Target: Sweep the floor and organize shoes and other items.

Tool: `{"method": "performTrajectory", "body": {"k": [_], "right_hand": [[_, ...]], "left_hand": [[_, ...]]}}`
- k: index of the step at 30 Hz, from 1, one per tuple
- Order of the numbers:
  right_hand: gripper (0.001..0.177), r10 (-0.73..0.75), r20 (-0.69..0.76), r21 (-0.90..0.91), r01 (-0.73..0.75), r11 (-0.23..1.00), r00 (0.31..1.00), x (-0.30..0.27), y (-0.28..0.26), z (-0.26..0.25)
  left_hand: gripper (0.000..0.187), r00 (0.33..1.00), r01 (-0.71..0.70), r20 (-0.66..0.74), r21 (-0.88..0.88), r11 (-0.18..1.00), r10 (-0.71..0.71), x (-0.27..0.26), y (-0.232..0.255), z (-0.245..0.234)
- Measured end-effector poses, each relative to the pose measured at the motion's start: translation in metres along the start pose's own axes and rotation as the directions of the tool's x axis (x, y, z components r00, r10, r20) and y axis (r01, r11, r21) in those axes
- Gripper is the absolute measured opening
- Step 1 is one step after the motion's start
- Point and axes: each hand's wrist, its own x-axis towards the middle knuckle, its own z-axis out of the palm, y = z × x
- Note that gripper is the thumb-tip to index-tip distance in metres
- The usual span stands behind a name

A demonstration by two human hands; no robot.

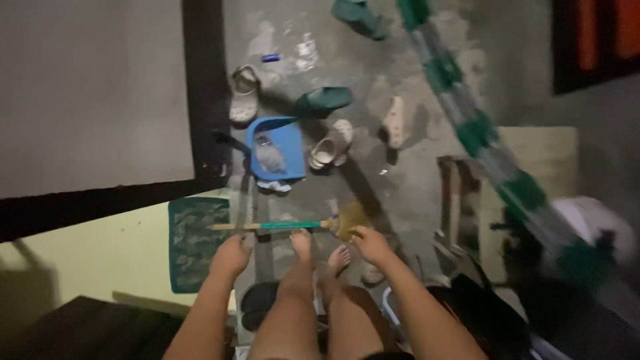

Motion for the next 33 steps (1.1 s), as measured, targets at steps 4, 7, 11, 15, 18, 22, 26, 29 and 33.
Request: {"method": "performTrajectory", "body": {"k": [4,7,11,15,18,22,26,29,33], "right_hand": [[0.036,0.001,0.129,-0.064,0.007,0.998,0.992,0.068,-0.022,0.053],[0.034,-0.058,0.206,-0.215,0.103,0.971,0.977,0.111,-0.028,0.084],[0.033,-0.022,0.296,-0.339,0.126,0.932,0.955,0.18,-0.021,0.124],[0.034,0.023,0.349,-0.369,0.115,0.922,0.937,0.242,0.038,0.182],[0.035,0.078,0.362,-0.202,-0.004,0.979,0.929,0.258,0.046,0.211],[0.036,0.103,0.459,0.163,-0.198,0.967,0.882,0.292,0.092,0.246],[0.038,0.098,0.503,0.398,-0.331,0.856,0.859,0.292,0.09,0.243],[0.038,0.165,0.503,0.336,-0.368,0.867,0.848,0.288,0.083,0.226],[0.035,0.186,0.482,0.38,-0.395,0.837,0.856,0.275,0.101,0.22]], "left_hand": [[0.052,0.973,0.214,0.087,-0.015,0.977,-0.212,0.008,0.0,0.012],[0.05,0.966,0.181,0.181,0.032,0.983,-0.184,0.04,-0.021,0.058],[0.036,0.974,0.15,0.15,0.142,0.978,-0.171,0.091,-0.028,0.105],[0.048,0.915,0.16,0.282,0.403,0.901,-0.289,0.139,-0.01,0.13],[0.034,0.919,0.138,0.302,0.356,0.924,-0.254,0.183,-0.016,0.16],[0.04,0.931,0.087,0.292,0.403,0.911,-0.218,0.228,-0.026,0.21],[0.06,0.834,-0.333,0.511,0.766,0.551,-0.207,0.208,0.023,0.137],[0.06,0.888,-0.295,0.435,0.787,0.541,-0.148,0.245,-0.028,0.204],[0.039,0.891,-0.368,0.454,0.711,0.599,0.009,0.237,-0.017,0.163]]}}
